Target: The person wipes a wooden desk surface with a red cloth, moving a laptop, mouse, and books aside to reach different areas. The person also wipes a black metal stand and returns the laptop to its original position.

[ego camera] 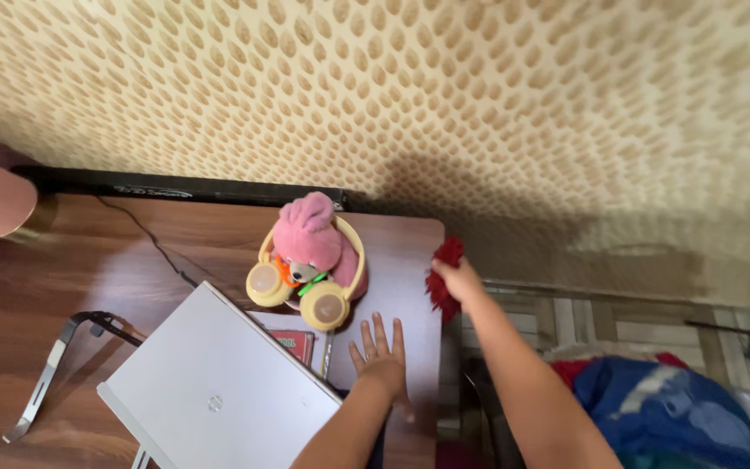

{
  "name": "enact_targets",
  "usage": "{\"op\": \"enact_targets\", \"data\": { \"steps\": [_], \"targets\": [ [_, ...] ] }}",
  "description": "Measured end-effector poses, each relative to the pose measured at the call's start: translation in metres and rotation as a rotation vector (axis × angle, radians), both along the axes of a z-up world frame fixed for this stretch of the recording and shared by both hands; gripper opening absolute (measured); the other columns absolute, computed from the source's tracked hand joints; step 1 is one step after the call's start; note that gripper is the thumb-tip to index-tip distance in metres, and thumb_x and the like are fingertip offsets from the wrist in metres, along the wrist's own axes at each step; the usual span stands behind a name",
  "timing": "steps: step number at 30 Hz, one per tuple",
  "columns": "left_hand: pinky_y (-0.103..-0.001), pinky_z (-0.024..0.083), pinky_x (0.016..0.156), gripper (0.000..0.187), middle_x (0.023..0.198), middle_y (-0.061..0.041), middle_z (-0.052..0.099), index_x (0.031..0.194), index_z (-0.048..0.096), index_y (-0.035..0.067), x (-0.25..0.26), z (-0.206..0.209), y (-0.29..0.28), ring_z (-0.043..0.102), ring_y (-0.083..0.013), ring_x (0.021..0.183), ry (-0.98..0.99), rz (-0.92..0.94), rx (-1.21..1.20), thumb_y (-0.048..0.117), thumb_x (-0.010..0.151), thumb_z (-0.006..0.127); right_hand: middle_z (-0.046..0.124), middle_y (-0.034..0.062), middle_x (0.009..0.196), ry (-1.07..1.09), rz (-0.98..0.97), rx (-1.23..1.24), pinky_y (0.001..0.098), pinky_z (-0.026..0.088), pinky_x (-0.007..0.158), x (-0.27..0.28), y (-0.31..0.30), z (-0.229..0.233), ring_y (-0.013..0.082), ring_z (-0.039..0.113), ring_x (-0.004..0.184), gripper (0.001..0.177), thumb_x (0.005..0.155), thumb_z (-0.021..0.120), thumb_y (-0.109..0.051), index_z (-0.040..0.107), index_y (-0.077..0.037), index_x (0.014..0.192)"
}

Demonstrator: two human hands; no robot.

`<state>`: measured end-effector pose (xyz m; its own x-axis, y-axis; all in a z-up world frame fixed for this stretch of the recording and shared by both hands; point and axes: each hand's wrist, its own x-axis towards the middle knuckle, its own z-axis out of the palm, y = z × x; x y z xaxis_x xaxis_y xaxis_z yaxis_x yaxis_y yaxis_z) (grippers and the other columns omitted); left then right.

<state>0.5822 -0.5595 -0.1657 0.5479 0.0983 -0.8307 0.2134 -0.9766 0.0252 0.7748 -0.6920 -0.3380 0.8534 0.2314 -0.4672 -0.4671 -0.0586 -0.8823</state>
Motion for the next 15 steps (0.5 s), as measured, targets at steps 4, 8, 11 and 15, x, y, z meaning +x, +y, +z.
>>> {"op": "enact_targets", "data": {
  "steps": [4,8,11,15],
  "targets": [
    [-0.075,0.0,0.118,0.177,0.162,-0.033,-0.037,0.159,-0.03,0.009,-0.001,0.002,0.006,-0.03,-0.055,0.15,-0.012,0.001,-0.042,0.047,0.05,0.103,0.07,0.0179,0.112,-0.179,0.118,-0.227,0.0436,0.056,0.084,0.072,0.018,0.029,0.0306,0.068,0.098,0.051,0.086,0.079,-0.031,0.062,-0.004,0.125],
    [-0.077,-0.001,0.116,0.176,0.161,-0.034,-0.038,0.16,-0.03,0.01,0.001,-0.002,0.008,-0.032,-0.0566,0.148,0.015,0.006,-0.085,0.047,0.05,0.103,0.05,0.0147,0.144,-0.357,0.563,-0.989,0.051,0.053,0.093,0.105,0.058,0.097,0.0391,0.055,0.123,0.072,0.085,0.073,-0.049,0.049,-0.02,0.146],
    [-0.08,-0.003,0.114,0.175,0.16,-0.035,-0.04,0.16,-0.03,0.01,-0.001,-0.009,0.009,-0.035,-0.0579,0.146,0.029,0.018,-0.115,0.045,0.053,0.104,0.055,0.009,0.146,-0.393,0.758,-1.208,0.0511,0.052,0.099,0.094,0.097,0.141,0.0373,0.055,0.13,0.062,0.088,0.063,-0.052,0.054,-0.025,0.144],
    [-0.08,-0.005,0.113,0.173,0.162,-0.034,-0.037,0.163,-0.024,0.01,-0.01,-0.03,0.012,-0.034,-0.0575,0.147,-0.041,0.056,-0.159,0.035,0.05,0.104,0.068,0.011,0.14,-0.51,0.836,-1.111,0.0522,0.05,0.106,0.072,0.153,0.173,0.0361,0.063,0.129,0.05,0.095,0.05,-0.049,0.069,-0.024,0.134]
  ]
}}
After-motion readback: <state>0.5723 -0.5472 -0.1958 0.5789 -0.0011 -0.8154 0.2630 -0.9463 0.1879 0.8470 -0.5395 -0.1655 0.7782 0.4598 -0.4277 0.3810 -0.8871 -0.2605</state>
